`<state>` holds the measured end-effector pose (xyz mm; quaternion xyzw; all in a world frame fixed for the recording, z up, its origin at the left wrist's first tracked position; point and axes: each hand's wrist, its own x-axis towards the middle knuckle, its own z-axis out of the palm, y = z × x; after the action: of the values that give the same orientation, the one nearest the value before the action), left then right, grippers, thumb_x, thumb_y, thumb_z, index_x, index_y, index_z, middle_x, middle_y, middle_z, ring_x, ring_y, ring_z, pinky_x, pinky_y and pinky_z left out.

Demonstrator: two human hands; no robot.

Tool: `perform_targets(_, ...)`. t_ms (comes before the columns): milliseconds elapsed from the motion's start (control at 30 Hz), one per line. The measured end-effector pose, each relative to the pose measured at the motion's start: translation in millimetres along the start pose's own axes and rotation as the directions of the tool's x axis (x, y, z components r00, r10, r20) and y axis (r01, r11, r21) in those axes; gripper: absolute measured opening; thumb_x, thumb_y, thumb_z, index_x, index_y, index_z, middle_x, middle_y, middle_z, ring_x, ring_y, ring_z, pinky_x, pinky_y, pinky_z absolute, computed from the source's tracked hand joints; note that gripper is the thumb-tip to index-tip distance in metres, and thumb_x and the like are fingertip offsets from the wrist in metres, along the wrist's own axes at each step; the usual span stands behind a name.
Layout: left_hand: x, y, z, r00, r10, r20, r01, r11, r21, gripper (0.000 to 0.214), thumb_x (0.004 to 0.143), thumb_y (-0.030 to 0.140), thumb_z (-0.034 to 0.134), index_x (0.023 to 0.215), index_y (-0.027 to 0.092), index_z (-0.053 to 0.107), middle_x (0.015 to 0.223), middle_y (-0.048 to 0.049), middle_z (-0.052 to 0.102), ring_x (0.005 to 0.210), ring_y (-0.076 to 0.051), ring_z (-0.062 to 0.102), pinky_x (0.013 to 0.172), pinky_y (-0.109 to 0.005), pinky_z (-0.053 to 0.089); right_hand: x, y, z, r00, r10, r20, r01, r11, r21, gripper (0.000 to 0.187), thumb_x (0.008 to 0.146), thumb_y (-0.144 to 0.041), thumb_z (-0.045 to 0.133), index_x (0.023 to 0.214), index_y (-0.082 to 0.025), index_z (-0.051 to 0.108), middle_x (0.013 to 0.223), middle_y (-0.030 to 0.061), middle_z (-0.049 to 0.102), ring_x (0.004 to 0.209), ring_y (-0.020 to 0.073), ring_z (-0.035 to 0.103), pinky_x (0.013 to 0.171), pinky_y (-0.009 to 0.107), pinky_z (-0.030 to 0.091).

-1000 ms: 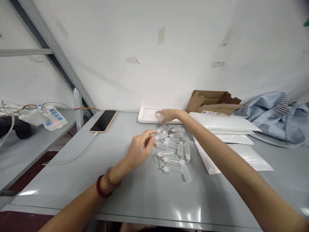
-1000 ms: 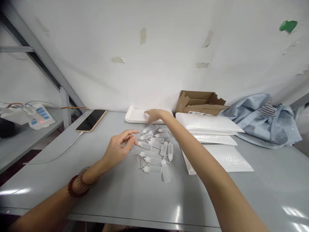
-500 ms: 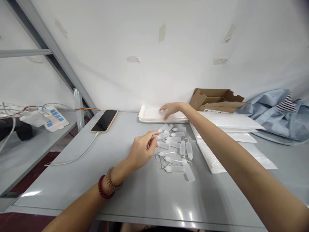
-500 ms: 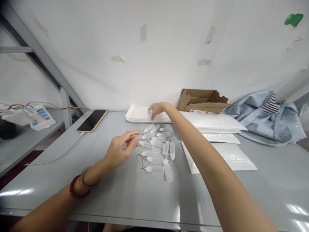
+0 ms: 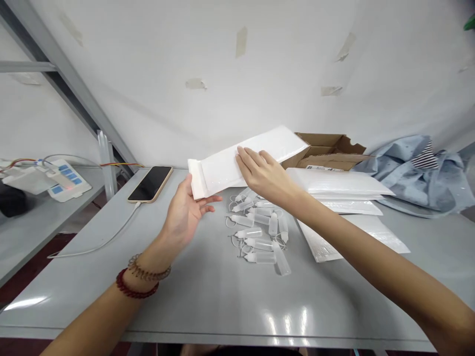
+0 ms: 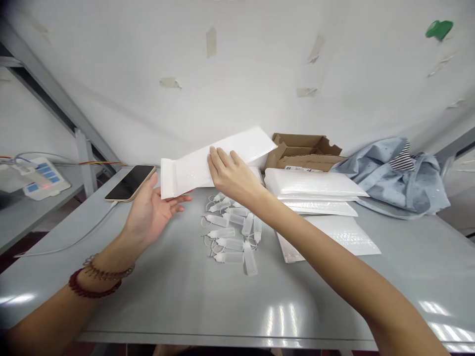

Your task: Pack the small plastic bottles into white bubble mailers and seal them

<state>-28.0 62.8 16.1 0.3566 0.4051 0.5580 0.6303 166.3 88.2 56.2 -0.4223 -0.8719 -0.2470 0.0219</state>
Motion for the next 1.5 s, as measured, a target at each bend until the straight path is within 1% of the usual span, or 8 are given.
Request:
perform_targets(233, -15.2, -6.7, 3.4, 0.968, -0.083, 0.237, 0.066, 0.995, 0.079, 0.009, 0.066, 0.015, 0.063, 0.072, 0.012, 0.068, 0.072, -0.0049, 0.068, 0.058, -0.014, 0.058, 0.051, -0.022, 0.048, -71.4, -21.7, -27.9, 0.976, 0.117, -0.186, -0.125, 0.992, -0.031, 0.067, 0.081, -0.005, 0.045, 0.144, -0.011, 0.022, 0.151, 0.0252, 0.015, 0.138, 0.0397, 0.015, 0.100, 0.064, 0.024)
perform_targets(400, -24.0, -17.6, 5.3, 0.800, -0.321, 0.507, 0.169, 0.932, 0.322, 0.011, 0.065, 0.017, 0.065, 0.073, 0.014, 0.071, 0.072, -0.0045, 0.070, 0.069, -0.017, 0.065, 0.065, -0.027, 0.050, -114.1, -43.7, -36.6, 0.995, 0.088, -0.044, -0.080, 0.983, 0.167, 0.095, 0.067, -0.023, 0.062, 0.147, -0.018, 0.012, 0.152, 0.0205, 0.015, 0.138, 0.0434, 0.006, 0.100, 0.071, 0.014)
perform_targets(533, -28.0, -24.0, 8.5, 0.674, -0.450, 0.586, 0.168, 0.866, 0.471, 0.013, 0.069, 0.023, 0.068, 0.079, 0.015, 0.071, 0.078, -0.0039, 0.071, 0.074, -0.017, 0.066, 0.071, -0.029, 0.051, -124.7, -50.4, -31.2, 0.997, 0.053, 0.061, -0.069, 0.952, 0.298, 0.094, 0.064, -0.026, 0.060, 0.146, -0.016, 0.013, 0.137, 0.0234, 0.038, 0.129, 0.0423, 0.030, 0.099, 0.067, 0.020)
perform_targets(933, -36.6, -36.2, 16.5, 0.858, -0.265, 0.439, -0.167, 0.664, 0.729, 0.035, 0.090, 0.031, 0.042, 0.059, 0.016, 0.052, 0.045, 0.0037, 0.051, 0.040, -0.008, 0.046, 0.042, -0.019, 0.034, -133.3, -26.7, 0.5, 0.995, 0.090, 0.047, -0.101, 0.890, 0.444, 0.074, 0.070, -0.018, 0.054, 0.139, -0.013, 0.026, 0.118, 0.0168, 0.055, 0.102, 0.0297, 0.054, 0.081, 0.043, 0.046)
perform_targets(1133, -43.7, -36.0, 12.4, 0.626, -0.207, 0.752, -0.731, 0.180, 0.658, 0.013, 0.082, 0.024, 0.058, 0.091, 0.016, 0.063, 0.085, -0.0038, 0.062, 0.064, -0.013, 0.054, 0.057, -0.023, 0.040, -147.8, -2.1, 0.9, 0.969, 0.193, 0.155, -0.246, 0.836, 0.491, 0.063, 0.075, -0.020, 0.052, 0.135, -0.025, 0.033, 0.117, 0.0100, 0.059, 0.093, 0.0263, 0.061, 0.069, 0.037, 0.049)
perform_targets(1267, -53.6, -45.9, 13.5, 0.524, -0.269, 0.808, -0.847, -0.064, 0.527, 0.010, 0.083, 0.023, 0.053, 0.082, 0.016, 0.061, 0.084, -0.0048, 0.058, 0.063, -0.014, 0.052, 0.051, -0.024, 0.035, -146.7, -5.2, 5.3, 0.973, 0.161, 0.165, -0.223, 0.833, 0.507, 0.065, 0.075, -0.017, 0.052, 0.136, -0.025, 0.031, 0.120, 0.0104, 0.057, 0.101, 0.0267, 0.058, 0.078, 0.040, 0.049)
perform_targets(1367, -57.2, -45.0, 15.5, 0.483, -0.196, 0.853, -0.871, -0.013, 0.490, 0.007, 0.077, 0.019, 0.054, 0.073, 0.016, 0.058, 0.079, -0.0030, 0.055, 0.060, -0.013, 0.047, 0.050, -0.024, 0.033, -145.4, -9.9, 9.5, 0.978, 0.131, 0.161, -0.197, 0.830, 0.522, 0.069, 0.073, -0.013, 0.052, 0.137, -0.024, 0.030, 0.121, 0.0103, 0.056, 0.105, 0.0269, 0.056, 0.083, 0.041, 0.048)
perform_targets(1500, -55.2, -29.0, 18.0, 0.544, -0.033, 0.838, -0.792, 0.309, 0.526, 0.007, 0.070, 0.014, 0.059, 0.076, 0.017, 0.057, 0.076, 0.0004, 0.052, 0.062, -0.010, 0.045, 0.055, -0.020, 0.037, -144.3, -12.5, 10.6, 0.979, 0.111, 0.173, -0.187, 0.828, 0.528, 0.073, 0.070, -0.011, 0.052, 0.138, -0.022, 0.028, 0.119, 0.0115, 0.056, 0.105, 0.0271, 0.054, 0.085, 0.043, 0.046)
